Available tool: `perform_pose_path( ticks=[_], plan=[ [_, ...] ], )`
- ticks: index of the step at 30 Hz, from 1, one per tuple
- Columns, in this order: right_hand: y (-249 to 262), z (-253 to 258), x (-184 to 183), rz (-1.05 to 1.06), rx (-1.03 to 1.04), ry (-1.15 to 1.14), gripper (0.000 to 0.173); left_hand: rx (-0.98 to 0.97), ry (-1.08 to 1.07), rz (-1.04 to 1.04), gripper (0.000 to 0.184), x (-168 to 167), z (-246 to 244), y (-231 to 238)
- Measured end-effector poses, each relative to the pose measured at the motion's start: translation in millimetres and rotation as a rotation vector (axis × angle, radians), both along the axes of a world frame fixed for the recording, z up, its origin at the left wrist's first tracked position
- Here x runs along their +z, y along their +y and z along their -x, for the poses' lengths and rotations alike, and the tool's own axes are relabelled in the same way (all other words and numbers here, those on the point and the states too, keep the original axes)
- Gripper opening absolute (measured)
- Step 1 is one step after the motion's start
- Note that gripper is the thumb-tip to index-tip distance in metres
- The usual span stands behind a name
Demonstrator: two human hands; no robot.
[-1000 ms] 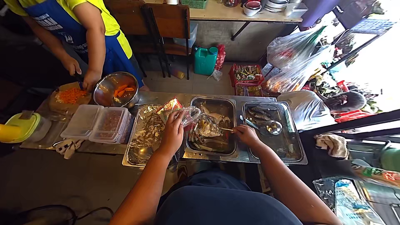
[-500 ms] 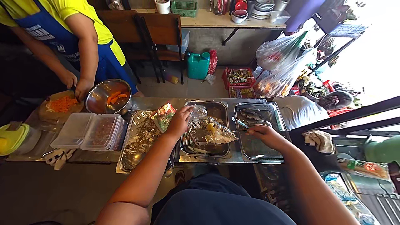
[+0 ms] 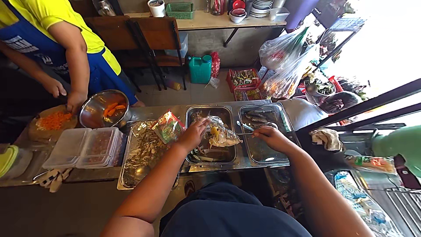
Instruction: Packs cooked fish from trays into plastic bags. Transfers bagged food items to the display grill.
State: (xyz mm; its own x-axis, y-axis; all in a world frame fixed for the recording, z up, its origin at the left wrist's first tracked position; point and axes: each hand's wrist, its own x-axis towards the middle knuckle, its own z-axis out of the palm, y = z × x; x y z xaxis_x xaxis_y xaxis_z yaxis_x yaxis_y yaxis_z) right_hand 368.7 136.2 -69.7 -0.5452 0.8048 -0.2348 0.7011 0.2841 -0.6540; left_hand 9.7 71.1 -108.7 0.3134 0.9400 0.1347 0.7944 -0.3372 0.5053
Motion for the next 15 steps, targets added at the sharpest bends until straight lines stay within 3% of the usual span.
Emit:
perform_pose_path(
  ticks=[9, 15],
  plan=[
    [-1.9, 13.3, -12.6, -0.02, -0.005, -0.058, 0.032, -0.056, 0.081, 0.055, 0.041, 11.9, -2.4, -4.6],
    [-4.7, 19.3, -14.4, 0.071, -0.104, -0.001, 0.032, -0.064, -0.07, 0.091, 0.043, 5.4, 6.3, -8.3]
  ],
)
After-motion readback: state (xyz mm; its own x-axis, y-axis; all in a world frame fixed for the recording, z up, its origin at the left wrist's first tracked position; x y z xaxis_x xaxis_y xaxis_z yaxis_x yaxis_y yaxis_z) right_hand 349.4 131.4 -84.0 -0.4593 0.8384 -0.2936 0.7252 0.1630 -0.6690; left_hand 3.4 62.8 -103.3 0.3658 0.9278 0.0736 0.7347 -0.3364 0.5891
